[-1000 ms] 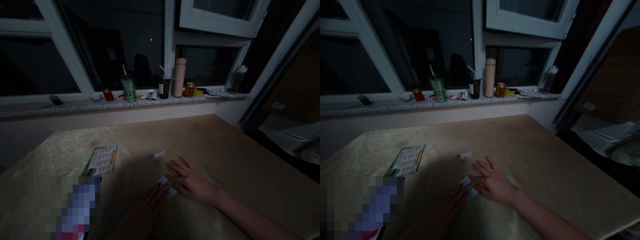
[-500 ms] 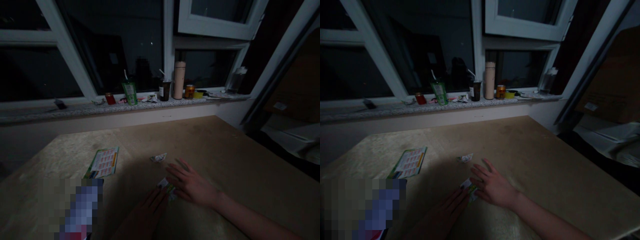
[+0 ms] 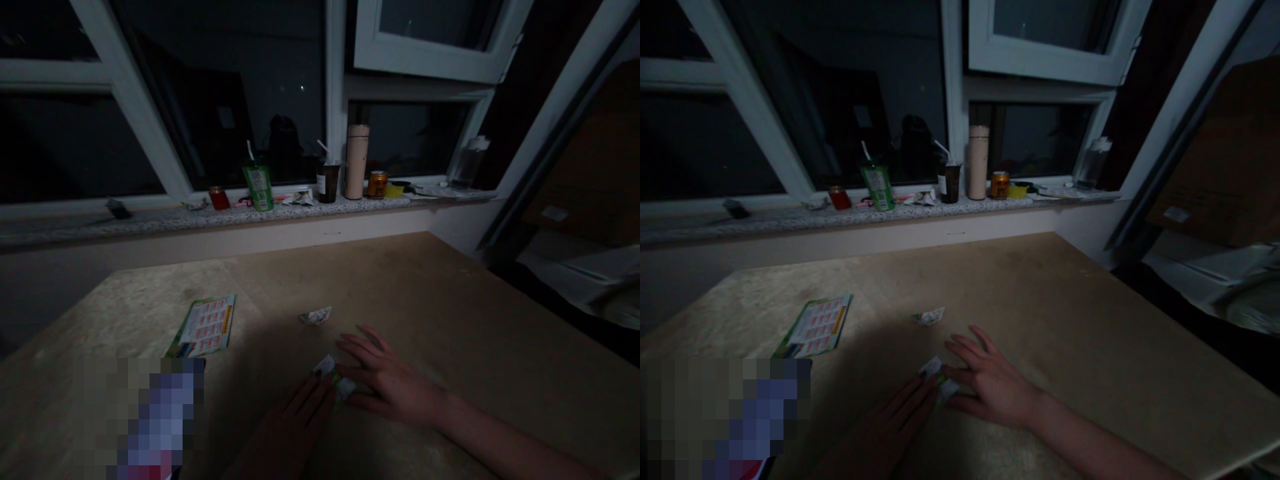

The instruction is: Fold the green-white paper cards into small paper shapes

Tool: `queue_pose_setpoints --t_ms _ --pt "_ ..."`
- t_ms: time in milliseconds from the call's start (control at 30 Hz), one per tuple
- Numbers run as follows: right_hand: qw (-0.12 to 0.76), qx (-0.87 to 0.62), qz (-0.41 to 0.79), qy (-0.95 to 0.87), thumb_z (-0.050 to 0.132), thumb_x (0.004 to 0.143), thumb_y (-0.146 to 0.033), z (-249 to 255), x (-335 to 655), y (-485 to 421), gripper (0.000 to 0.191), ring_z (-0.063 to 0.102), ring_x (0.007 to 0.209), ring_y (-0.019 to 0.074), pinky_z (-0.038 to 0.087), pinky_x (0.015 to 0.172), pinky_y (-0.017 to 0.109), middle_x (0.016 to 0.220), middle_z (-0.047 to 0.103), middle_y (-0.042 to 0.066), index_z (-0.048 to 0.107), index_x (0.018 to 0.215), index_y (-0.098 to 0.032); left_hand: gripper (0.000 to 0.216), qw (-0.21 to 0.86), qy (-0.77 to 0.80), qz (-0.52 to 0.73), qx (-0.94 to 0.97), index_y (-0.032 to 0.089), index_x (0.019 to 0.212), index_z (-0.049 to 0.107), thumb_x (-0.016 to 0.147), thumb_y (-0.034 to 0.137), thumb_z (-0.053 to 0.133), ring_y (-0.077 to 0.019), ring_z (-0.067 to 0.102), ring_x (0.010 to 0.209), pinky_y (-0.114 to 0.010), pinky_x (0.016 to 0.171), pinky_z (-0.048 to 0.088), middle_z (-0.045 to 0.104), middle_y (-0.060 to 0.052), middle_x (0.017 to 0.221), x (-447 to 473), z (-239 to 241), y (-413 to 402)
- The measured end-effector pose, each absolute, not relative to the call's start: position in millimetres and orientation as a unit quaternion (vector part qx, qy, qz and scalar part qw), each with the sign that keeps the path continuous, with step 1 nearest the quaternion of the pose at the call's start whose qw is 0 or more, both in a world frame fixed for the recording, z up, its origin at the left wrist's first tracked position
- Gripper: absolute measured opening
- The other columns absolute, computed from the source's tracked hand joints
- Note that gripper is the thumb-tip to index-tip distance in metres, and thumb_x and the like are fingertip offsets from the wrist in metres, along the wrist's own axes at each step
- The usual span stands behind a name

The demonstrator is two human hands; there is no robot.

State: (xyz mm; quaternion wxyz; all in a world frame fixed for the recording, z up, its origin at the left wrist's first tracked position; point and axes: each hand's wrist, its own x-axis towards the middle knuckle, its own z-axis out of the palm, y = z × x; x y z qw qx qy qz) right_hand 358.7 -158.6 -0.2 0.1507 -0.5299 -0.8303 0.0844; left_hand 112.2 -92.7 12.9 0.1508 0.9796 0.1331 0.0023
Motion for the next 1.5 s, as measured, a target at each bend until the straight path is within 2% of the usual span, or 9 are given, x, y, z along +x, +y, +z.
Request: queue_pose_setpoints --t_ms 133,233,367,633,800,900,1167,1367,1500 --pt "0.154 -0.54 0.077 -0.824 0.053 0.089 -0.048 -3 359 -167 0.059 0.025 0.138 0.0278 0.008 0.113 0.054 0.15 0.03 0.01 0.038 0.141 -0.025 0.082 0.144 0.135 -0.015 0.98 0.022 0.15 0.007 0.087 0.043 0.054 -0.031 0.024 0.137 -0.048 0.109 0.026 0.023 -0.01 0.153 112 8 -92" --pt "0.163 -0.532 0.064 -0.829 0.054 0.089 -0.046 -4 358 -169 0.053 0.026 0.137 0.0281 0.008 0.113 0.054 0.149 0.032 0.009 0.045 0.137 -0.025 0.08 0.129 0.132 -0.019 0.983 0.019 0.15 0.011 0.087 0.041 0.054 -0.0303 0.024 0.137 -0.047 0.11 0.025 0.023 -0.012 0.153 113 6 -91" --pt "0.166 -0.532 0.069 -0.827 0.055 0.089 -0.044 -2 358 -169 0.043 0.031 0.135 0.0262 0.011 0.113 0.053 0.144 0.041 0.007 0.054 0.129 -0.026 0.077 0.122 0.123 0.001 0.985 0.02 0.15 0.007 0.089 0.037 0.051 -0.0296 0.026 0.137 -0.047 0.109 0.026 0.025 -0.01 0.152 113 5 -90" --pt "0.173 -0.529 0.051 -0.829 0.054 0.09 -0.045 -3 358 -173 0.042 0.031 0.135 0.0256 0.013 0.113 0.053 0.143 0.041 0.008 0.056 0.126 -0.024 0.079 0.105 0.114 0.032 0.987 0.02 0.15 0.006 0.087 0.032 0.053 -0.0283 0.028 0.136 -0.045 0.109 0.028 0.029 -0.01 0.151 111 6 -91" --pt "0.198 -0.518 0.043 -0.831 0.051 0.093 -0.039 -3 357 -175 0.03 0.038 0.131 0.0229 0.016 0.113 0.05 0.134 0.053 0.006 0.063 0.113 -0.022 0.078 0.09 0.113 0.024 0.989 0.019 0.149 0.013 0.085 0.03 0.055 -0.0279 0.028 0.136 -0.045 0.108 0.03 0.029 -0.012 0.15 111 5 -91" --pt "0.21 -0.512 0.036 -0.832 0.052 0.092 -0.038 -3 356 -174 0.028 0.041 0.128 0.0229 0.019 0.113 0.05 0.13 0.056 0.007 0.064 0.112 -0.02 0.076 0.085 0.111 0.019 0.99 0.016 0.148 0.016 0.084 0.031 0.055 -0.028 0.027 0.136 -0.044 0.108 0.03 0.031 -0.013 0.15 111 4 -90" --pt "0.218 -0.502 0.018 -0.837 0.051 0.093 -0.03 0 352 -173 0.025 0.047 0.124 0.0213 0.024 0.111 0.047 0.123 0.062 0.008 0.064 0.112 -0.019 0.079 0.077 0.106 0.03 0.991 0.02 0.15 0.006 0.087 0.031 0.053 -0.0274 0.028 0.136 -0.044 0.108 0.031 0.028 -0.01 0.151 111 -4 -87" --pt "0.23 -0.499 -0.004 -0.835 0.049 0.094 -0.029 -1 354 -174 0.025 0.052 0.117 0.021 0.031 0.107 0.044 0.12 0.063 0.01 0.064 0.108 -0.016 0.073 0.066 0.102 0.008 0.993 0.016 0.149 0.015 0.089 0.03 0.052 -0.0283 0.026 0.137 -0.044 0.109 0.028 0.027 -0.012 0.151 113 -10 -85" --pt "0.243 -0.499 0.005 -0.832 0.049 0.093 -0.028 -4 354 -174 0.027 0.056 0.109 0.0207 0.036 0.102 0.041 0.113 0.066 0.009 0.061 0.113 -0.014 0.065 0.047 0.108 -0.015 0.993 0.016 0.148 0.02 0.09 0.026 0.049 -0.0293 0.028 0.136 -0.047 0.108 0.029 0.028 -0.011 0.151 116 -16 -83"
